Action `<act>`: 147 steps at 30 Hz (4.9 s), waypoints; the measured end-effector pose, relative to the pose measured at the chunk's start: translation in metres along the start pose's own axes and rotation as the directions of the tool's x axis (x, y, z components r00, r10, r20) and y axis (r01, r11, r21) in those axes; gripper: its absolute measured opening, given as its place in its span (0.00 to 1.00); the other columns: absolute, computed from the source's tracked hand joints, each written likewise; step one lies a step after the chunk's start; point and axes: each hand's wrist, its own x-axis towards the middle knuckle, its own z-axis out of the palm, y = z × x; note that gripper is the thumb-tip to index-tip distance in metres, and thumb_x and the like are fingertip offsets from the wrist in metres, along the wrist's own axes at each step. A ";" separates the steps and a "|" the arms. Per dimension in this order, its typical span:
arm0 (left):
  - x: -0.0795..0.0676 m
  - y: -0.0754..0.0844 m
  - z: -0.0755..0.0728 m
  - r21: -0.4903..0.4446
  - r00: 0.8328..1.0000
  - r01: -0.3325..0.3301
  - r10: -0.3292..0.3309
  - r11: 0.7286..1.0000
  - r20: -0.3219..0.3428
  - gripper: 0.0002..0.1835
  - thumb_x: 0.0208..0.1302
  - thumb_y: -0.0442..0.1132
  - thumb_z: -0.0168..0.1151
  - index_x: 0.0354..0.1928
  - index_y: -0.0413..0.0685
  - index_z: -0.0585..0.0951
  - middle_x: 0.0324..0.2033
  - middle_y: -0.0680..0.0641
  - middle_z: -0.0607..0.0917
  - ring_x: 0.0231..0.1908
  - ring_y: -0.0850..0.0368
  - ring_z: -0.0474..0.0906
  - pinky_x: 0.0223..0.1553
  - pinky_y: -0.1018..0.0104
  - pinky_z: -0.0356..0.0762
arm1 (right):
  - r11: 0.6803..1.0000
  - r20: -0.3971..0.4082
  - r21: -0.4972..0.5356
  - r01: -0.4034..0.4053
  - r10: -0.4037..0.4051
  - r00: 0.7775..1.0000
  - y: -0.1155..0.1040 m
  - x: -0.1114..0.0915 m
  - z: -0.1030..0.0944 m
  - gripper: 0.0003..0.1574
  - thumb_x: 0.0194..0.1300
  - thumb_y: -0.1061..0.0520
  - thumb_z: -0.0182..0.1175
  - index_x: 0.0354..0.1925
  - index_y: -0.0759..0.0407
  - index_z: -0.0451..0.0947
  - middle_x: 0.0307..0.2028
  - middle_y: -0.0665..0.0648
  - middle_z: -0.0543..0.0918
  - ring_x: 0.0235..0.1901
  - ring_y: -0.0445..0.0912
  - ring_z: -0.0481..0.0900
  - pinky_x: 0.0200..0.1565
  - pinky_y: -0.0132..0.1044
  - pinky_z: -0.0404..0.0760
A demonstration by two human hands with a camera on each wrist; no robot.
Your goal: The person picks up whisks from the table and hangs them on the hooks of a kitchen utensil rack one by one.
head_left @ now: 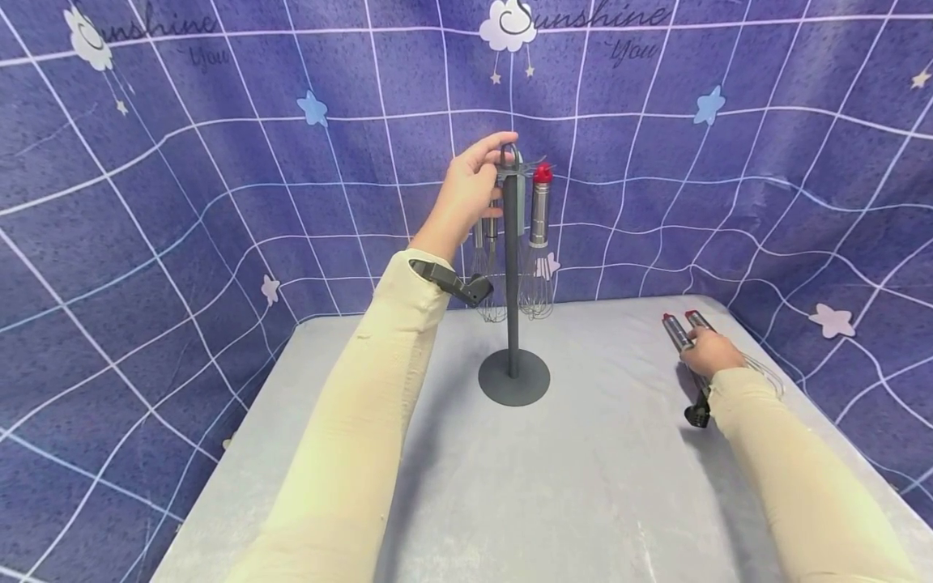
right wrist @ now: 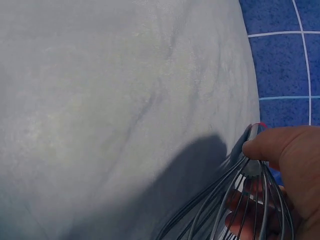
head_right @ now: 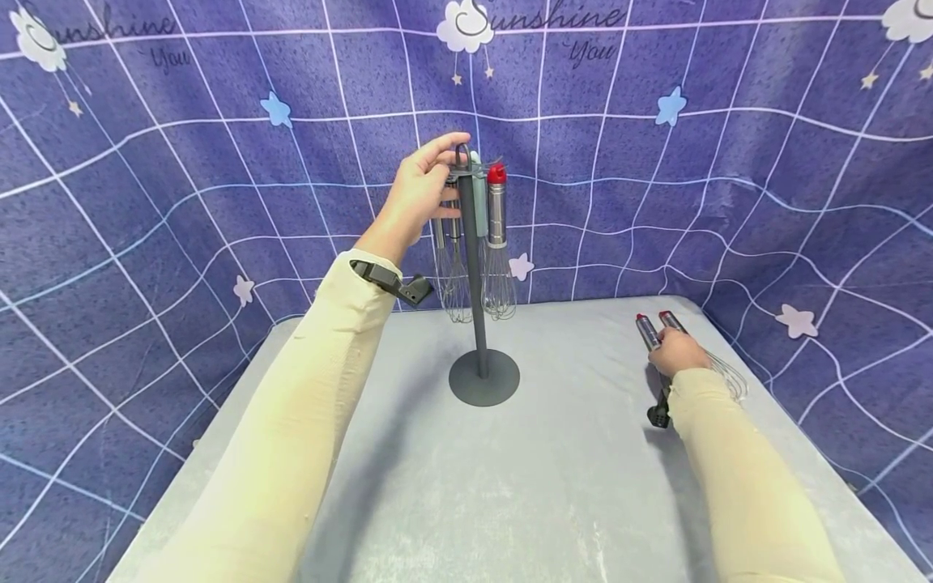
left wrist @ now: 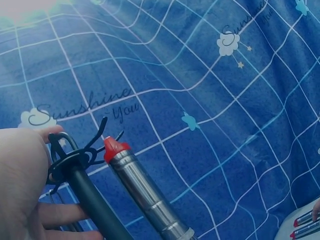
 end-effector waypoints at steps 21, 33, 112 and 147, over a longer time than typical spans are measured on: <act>0.002 -0.002 0.005 0.028 0.998 -0.010 0.011 1.000 -0.063 0.29 0.77 0.31 0.40 0.65 0.72 0.78 0.57 0.58 0.80 0.49 0.46 0.85 0.43 0.47 0.84 | 1.000 -0.001 0.019 -0.012 0.013 1.000 -0.002 0.001 -0.001 0.36 0.58 0.55 0.62 0.61 0.72 0.67 0.37 0.68 0.81 0.34 0.58 0.78 0.34 0.48 0.75; 0.001 -0.004 0.005 0.038 0.998 -0.018 0.021 0.999 -0.066 0.28 0.78 0.32 0.40 0.66 0.72 0.77 0.58 0.58 0.80 0.48 0.46 0.86 0.42 0.47 0.85 | 0.999 -0.032 0.028 0.025 -0.024 0.999 -0.004 0.001 -0.004 0.38 0.58 0.54 0.61 0.62 0.73 0.67 0.37 0.68 0.82 0.34 0.59 0.78 0.34 0.49 0.75; -0.002 -0.007 0.005 0.166 0.991 -0.101 0.113 0.981 -0.066 0.29 0.77 0.33 0.39 0.65 0.75 0.77 0.58 0.58 0.79 0.43 0.49 0.83 0.38 0.50 0.86 | 0.945 -0.501 0.272 0.184 -0.024 0.865 -0.070 -0.016 -0.030 0.31 0.64 0.56 0.60 0.65 0.62 0.72 0.54 0.69 0.78 0.47 0.63 0.81 0.48 0.57 0.73; -0.014 0.008 -0.002 0.185 0.993 -0.067 0.047 0.980 0.112 0.28 0.80 0.33 0.40 0.73 0.70 0.68 0.68 0.53 0.69 0.63 0.42 0.76 0.47 0.47 0.84 | 0.889 -0.618 0.291 0.353 -0.107 0.779 -0.128 -0.041 -0.059 0.27 0.63 0.58 0.64 0.61 0.58 0.76 0.52 0.66 0.78 0.47 0.64 0.83 0.51 0.57 0.77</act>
